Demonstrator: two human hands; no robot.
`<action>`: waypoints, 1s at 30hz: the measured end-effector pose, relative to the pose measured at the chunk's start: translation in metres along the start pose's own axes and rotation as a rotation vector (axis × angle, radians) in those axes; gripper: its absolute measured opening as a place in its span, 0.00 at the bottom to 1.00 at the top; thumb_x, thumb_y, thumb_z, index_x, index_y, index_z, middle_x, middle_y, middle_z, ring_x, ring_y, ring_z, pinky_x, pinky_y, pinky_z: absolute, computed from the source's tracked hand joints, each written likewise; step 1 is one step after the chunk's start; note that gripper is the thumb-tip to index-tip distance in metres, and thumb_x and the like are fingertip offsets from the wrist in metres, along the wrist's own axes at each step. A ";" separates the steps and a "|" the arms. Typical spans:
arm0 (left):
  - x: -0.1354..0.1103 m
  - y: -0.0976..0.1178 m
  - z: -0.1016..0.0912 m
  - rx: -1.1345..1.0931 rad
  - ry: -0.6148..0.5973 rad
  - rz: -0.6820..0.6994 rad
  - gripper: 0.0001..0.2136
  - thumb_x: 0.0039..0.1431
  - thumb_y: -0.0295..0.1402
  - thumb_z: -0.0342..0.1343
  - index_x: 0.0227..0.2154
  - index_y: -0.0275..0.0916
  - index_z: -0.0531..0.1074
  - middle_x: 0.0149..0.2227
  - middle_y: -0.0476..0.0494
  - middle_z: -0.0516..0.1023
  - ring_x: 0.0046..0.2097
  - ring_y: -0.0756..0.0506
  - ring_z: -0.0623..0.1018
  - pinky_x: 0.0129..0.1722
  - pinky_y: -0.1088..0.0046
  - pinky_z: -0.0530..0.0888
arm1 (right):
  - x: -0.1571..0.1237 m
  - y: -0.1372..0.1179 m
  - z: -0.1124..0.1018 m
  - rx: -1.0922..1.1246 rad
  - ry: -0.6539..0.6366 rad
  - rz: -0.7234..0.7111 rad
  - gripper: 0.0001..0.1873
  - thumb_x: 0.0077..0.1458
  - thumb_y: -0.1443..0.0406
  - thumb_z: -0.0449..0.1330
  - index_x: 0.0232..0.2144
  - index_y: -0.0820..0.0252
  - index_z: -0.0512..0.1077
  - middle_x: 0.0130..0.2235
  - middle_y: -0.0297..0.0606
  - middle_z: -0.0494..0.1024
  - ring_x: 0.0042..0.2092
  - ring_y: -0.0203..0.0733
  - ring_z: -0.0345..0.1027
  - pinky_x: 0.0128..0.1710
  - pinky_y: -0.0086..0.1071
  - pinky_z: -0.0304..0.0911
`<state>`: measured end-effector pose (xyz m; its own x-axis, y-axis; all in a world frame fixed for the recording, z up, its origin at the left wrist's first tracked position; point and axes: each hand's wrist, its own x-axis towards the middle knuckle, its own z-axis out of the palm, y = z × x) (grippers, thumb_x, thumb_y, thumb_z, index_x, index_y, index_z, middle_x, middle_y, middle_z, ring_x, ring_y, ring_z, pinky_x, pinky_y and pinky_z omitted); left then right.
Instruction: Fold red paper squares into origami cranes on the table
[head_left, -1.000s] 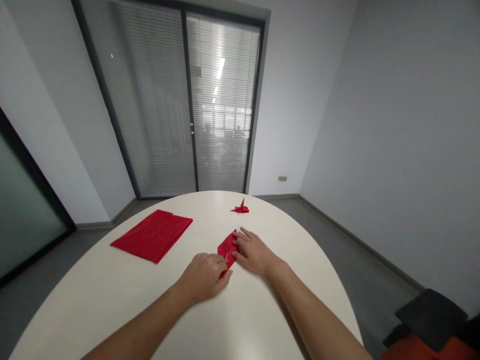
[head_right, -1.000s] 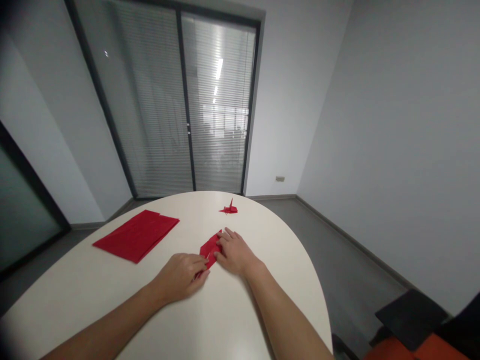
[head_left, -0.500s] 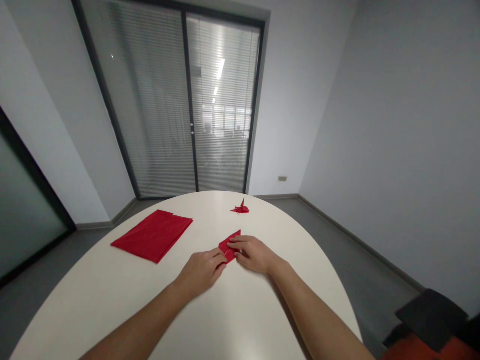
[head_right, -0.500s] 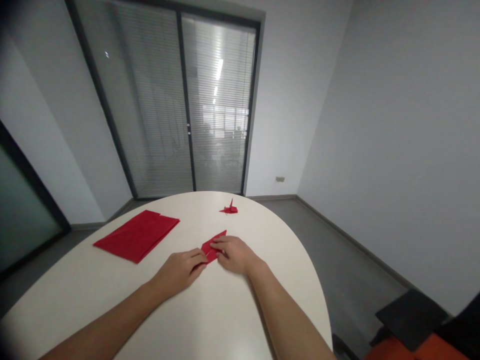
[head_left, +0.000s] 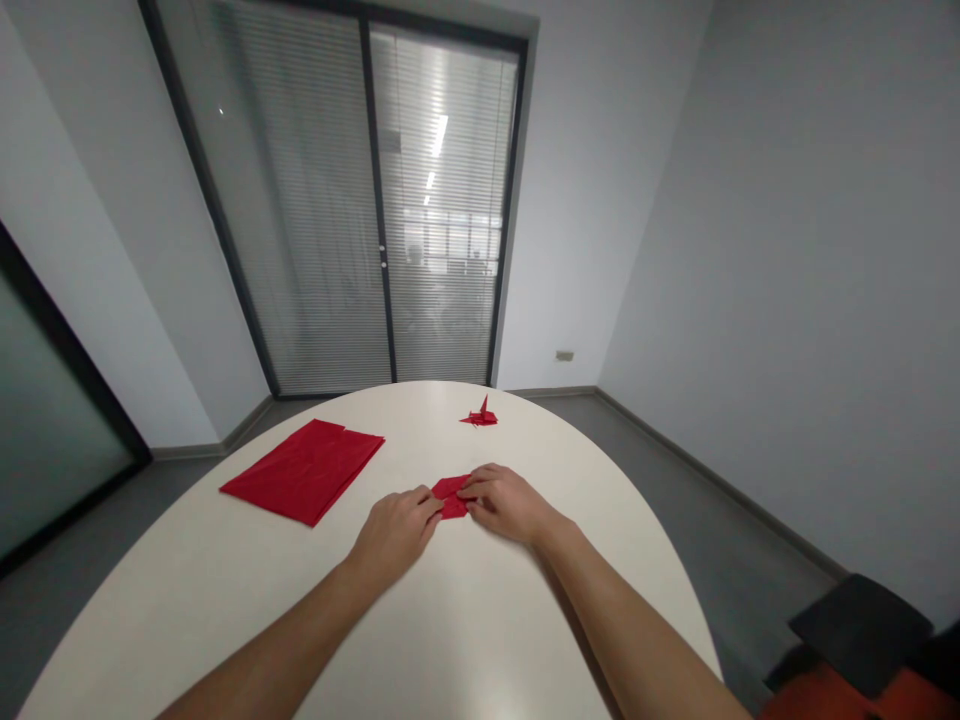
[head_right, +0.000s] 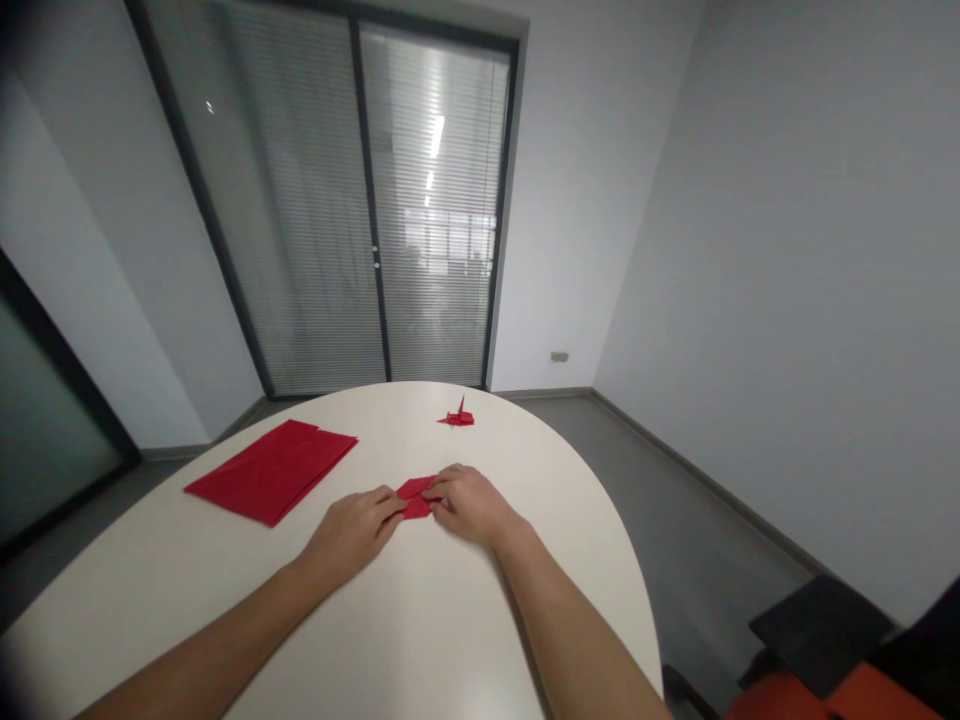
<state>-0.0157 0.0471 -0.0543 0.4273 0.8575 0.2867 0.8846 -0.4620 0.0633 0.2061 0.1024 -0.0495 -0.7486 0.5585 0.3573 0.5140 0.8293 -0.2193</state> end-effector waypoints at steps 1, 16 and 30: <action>0.000 0.000 0.000 0.001 -0.006 0.002 0.10 0.67 0.30 0.50 0.41 0.42 0.77 0.40 0.44 0.79 0.39 0.45 0.79 0.38 0.70 0.73 | 0.001 0.001 0.001 -0.009 0.003 -0.002 0.14 0.60 0.69 0.56 0.43 0.57 0.79 0.42 0.40 0.82 0.44 0.44 0.72 0.50 0.37 0.62; -0.001 0.000 0.001 -0.045 0.019 0.001 0.09 0.67 0.35 0.51 0.44 0.41 0.75 0.41 0.42 0.82 0.42 0.41 0.80 0.42 0.66 0.74 | 0.005 -0.001 0.004 -0.162 0.002 0.034 0.08 0.63 0.69 0.55 0.37 0.60 0.75 0.38 0.41 0.80 0.42 0.44 0.71 0.46 0.36 0.62; 0.000 -0.013 0.010 -0.092 0.046 -0.163 0.13 0.66 0.27 0.48 0.44 0.44 0.77 0.42 0.44 0.83 0.43 0.43 0.82 0.43 0.69 0.73 | 0.004 -0.007 -0.002 -0.030 0.052 0.035 0.11 0.62 0.70 0.54 0.43 0.60 0.74 0.42 0.42 0.80 0.45 0.44 0.71 0.50 0.38 0.62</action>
<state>-0.0255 0.0553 -0.0646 0.2688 0.9124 0.3087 0.9198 -0.3382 0.1988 0.2009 0.0989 -0.0448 -0.7079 0.5845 0.3965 0.5521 0.8080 -0.2054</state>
